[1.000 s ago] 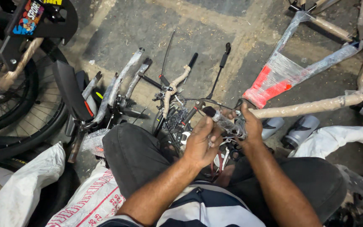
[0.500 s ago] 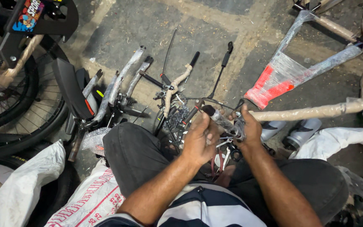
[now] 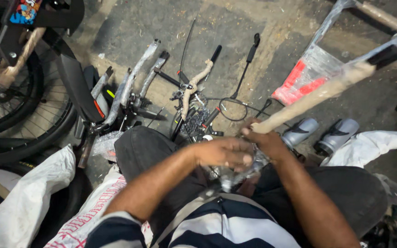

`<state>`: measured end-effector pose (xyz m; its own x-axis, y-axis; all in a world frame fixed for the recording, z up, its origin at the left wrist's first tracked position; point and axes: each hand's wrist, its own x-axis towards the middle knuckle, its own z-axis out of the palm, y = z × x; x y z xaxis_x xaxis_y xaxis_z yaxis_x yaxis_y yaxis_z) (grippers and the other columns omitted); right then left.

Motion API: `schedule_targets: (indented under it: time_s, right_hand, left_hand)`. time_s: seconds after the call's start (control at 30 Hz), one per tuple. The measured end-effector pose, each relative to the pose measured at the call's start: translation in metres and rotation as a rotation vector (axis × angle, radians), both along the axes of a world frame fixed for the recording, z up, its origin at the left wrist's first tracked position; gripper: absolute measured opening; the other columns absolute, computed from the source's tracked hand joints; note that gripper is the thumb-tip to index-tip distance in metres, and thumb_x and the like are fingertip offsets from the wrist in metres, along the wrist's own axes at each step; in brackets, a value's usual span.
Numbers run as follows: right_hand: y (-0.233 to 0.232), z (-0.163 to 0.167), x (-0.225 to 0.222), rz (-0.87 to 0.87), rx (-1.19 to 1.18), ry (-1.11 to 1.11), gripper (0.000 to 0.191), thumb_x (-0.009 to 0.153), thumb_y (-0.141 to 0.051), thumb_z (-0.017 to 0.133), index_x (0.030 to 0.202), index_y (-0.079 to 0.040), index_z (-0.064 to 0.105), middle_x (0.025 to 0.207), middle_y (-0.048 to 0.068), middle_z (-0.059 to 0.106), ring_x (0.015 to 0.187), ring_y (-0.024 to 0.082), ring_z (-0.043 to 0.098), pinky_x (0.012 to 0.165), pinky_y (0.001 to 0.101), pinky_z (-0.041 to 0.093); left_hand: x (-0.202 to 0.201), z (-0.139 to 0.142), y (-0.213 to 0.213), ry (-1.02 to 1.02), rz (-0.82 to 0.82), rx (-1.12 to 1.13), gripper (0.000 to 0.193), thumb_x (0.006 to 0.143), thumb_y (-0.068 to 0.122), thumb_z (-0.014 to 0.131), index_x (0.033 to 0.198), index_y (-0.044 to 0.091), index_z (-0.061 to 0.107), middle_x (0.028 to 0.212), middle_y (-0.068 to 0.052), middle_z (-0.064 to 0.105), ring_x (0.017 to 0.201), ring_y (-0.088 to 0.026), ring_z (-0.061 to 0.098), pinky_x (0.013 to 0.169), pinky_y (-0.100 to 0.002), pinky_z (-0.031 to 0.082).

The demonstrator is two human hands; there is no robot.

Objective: The person sits on the floor assembling a bicycle handlebar assembly. They align the wrapped handlebar with the stem, insert and seat the stem tube, then use hand tools to tighten bolts and attach the handlebar grip, working on the parts in their lap.

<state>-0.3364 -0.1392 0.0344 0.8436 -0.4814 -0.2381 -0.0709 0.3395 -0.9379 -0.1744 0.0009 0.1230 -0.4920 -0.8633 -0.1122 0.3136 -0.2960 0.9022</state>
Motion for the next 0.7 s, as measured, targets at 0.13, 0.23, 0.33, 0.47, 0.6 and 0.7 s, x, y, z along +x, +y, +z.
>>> schedule_targets:
  time_s: [0.13, 0.23, 0.33, 0.47, 0.6, 0.7]
  right_hand:
    - [0.010, -0.011, 0.005, -0.113, -0.148, 0.091, 0.015, 0.094, -0.025, 0.060, 0.103, -0.015, 0.067, 0.091, -0.005, 0.068, 0.087, 0.007, 0.062, 0.076, 0.0259, 0.053]
    - [0.003, -0.016, 0.005, -0.155, -0.276, 0.037, 0.012, 0.097, -0.020, 0.068, 0.093, -0.009, 0.065, 0.085, -0.003, 0.063, 0.084, 0.008, 0.058, 0.074, 0.0269, 0.047]
    - [-0.008, -0.018, 0.003, -0.425, -0.269, 0.129, 0.016, 0.097, -0.016, 0.075, 0.092, -0.006, 0.063, 0.083, -0.004, 0.054, 0.079, 0.008, 0.049, 0.069, 0.0284, 0.041]
    - [-0.018, -0.016, -0.001, -0.527, -0.342, 0.053, 0.015, 0.097, -0.015, 0.074, 0.094, -0.007, 0.062, 0.082, -0.004, 0.056, 0.077, 0.008, 0.052, 0.069, 0.0275, 0.042]
    - [-0.020, -0.009, -0.002, -0.599, -0.473, 0.099, 0.015, 0.097, -0.016, 0.075, 0.095, -0.007, 0.063, 0.080, -0.002, 0.055, 0.076, 0.009, 0.050, 0.068, 0.0283, 0.040]
    - [-0.019, -0.003, 0.001, -0.602, -0.512, 0.104, 0.017, 0.098, -0.016, 0.075, 0.094, -0.006, 0.062, 0.080, -0.002, 0.057, 0.076, 0.009, 0.051, 0.069, 0.0280, 0.042]
  left_hand:
    - [0.041, 0.029, -0.023, -0.304, 0.062, -0.300, 0.030, 0.112, 0.032, 0.055, 0.117, 0.004, 0.065, 0.103, -0.003, 0.073, 0.099, -0.005, 0.063, 0.089, -0.023, 0.052]
    - [0.058, 0.049, -0.013, -0.279, 0.302, -0.053, 0.025, 0.104, 0.028, 0.057, 0.113, 0.006, 0.064, 0.097, -0.004, 0.073, 0.073, -0.006, 0.057, 0.059, -0.023, 0.044]
    - [0.061, 0.049, 0.009, -0.236, 0.476, -0.074, 0.018, 0.105, 0.021, 0.062, 0.112, 0.004, 0.062, 0.100, -0.006, 0.072, 0.084, -0.006, 0.062, 0.068, -0.023, 0.048]
    - [0.061, 0.019, 0.040, 0.102, 0.778, 0.061, 0.017, 0.097, 0.012, 0.068, 0.110, 0.003, 0.061, 0.092, -0.005, 0.063, 0.066, -0.006, 0.046, 0.057, -0.022, 0.037]
    - [0.057, -0.009, 0.059, 0.316, 0.971, 0.203, 0.022, 0.091, 0.015, 0.068, 0.104, -0.003, 0.066, 0.087, -0.006, 0.062, 0.063, -0.008, 0.049, 0.053, -0.023, 0.038]
    - [0.043, -0.014, 0.056, -0.105, 1.036, 0.258, 0.026, 0.095, 0.021, 0.069, 0.107, -0.002, 0.070, 0.086, -0.006, 0.060, 0.064, -0.009, 0.048, 0.054, -0.025, 0.037]
